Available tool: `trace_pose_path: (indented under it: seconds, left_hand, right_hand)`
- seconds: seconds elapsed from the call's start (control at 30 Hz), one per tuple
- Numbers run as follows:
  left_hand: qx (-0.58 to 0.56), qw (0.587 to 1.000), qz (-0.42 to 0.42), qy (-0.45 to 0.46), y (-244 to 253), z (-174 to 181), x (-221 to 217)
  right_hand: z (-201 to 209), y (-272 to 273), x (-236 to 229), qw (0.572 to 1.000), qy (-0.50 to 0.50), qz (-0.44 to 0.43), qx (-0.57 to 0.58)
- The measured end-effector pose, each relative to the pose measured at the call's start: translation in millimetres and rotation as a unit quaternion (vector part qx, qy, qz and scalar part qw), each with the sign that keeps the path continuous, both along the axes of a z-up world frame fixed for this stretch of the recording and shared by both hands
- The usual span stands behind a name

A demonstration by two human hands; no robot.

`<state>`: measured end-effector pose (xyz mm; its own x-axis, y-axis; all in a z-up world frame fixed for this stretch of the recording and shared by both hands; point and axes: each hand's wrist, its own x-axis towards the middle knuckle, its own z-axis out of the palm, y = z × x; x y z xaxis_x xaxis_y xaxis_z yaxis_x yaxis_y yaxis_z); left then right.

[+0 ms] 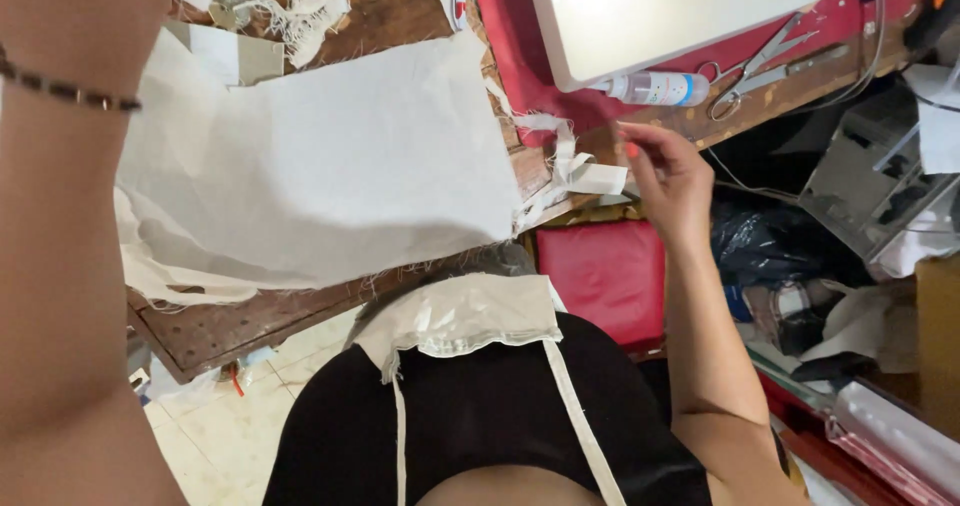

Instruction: The person is using scissors to cut white fabric and preparing a fabric container on a cluttered workbench.

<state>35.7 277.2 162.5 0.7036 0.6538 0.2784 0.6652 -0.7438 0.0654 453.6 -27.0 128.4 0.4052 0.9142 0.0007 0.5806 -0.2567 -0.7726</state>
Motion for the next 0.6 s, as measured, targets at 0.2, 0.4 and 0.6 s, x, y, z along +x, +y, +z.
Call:
trace_pose_path:
  seconds: [0.2,0.4,0.6]
  left_hand:
    - [-0.271,0.962,0.002,-0.037,-148.8,-33.2,5.3]
    - [-0.48,0.863,0.151,-0.054,-249.0,-92.2,-29.6]
    - [-0.511,0.808,0.251,-0.153,-290.9,-102.9,-43.6]
  right_hand:
    - [-67.6,-50.8,96.3,0.979,-0.156,-0.133,-0.017]
    - [-108.5,-9.5,182.5,0.945,-0.194,-0.236,-0.121]
    - [-139.6,1.3,226.8,0.903,-0.235,-0.278,-0.227]
